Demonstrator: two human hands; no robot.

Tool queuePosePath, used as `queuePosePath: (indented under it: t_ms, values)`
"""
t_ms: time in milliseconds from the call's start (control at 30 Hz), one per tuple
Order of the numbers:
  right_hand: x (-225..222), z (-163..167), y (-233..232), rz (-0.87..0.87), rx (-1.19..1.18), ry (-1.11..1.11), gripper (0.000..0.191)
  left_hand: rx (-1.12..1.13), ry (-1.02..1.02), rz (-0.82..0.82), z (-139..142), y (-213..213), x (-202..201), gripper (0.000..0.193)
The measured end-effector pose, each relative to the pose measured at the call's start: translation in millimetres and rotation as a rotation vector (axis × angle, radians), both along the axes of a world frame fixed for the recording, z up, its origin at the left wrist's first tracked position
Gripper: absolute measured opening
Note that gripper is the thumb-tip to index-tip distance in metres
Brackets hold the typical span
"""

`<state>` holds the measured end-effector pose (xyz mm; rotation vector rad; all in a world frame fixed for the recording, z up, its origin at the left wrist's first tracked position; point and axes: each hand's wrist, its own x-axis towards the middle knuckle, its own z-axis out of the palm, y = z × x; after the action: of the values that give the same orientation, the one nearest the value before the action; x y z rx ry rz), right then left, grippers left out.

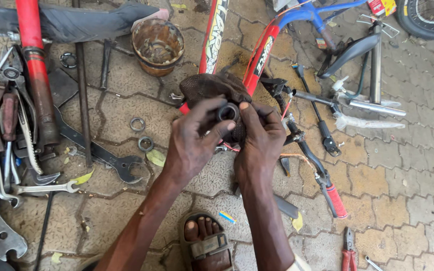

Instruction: The person cleans a bicycle headset bearing cup with a rag, applies grease from a container, and places ball bearings into the cup. The person then opens a small box of bearings and arranges them into a ring inside the cup.

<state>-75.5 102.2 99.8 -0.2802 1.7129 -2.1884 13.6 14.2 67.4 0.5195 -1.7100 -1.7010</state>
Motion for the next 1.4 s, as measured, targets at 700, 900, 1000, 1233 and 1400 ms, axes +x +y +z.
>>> queuePosePath:
  t_ms: [700,900,1000,1233,1400]
  values:
    - [13,1,-3,0.104,0.510,1.159,0.019,0.614,0.277,-0.208,-29,-20,7,0.027]
    - [15,11,-4,0.192,0.530,1.257,0.025,0.604,0.335,-0.179,-18,-26,13,0.043]
    - [16,13,-5,0.191,0.576,1.351,0.027,0.560,0.280,-0.169,-15,-23,19,0.049]
    - [13,17,-8,0.219,0.600,1.111,0.016,0.450,0.260,-0.151,-16,-20,19,0.051]
    - [0,19,0,0.387,0.698,0.896,0.014,0.516,0.268,-0.197,-18,-21,17,0.046]
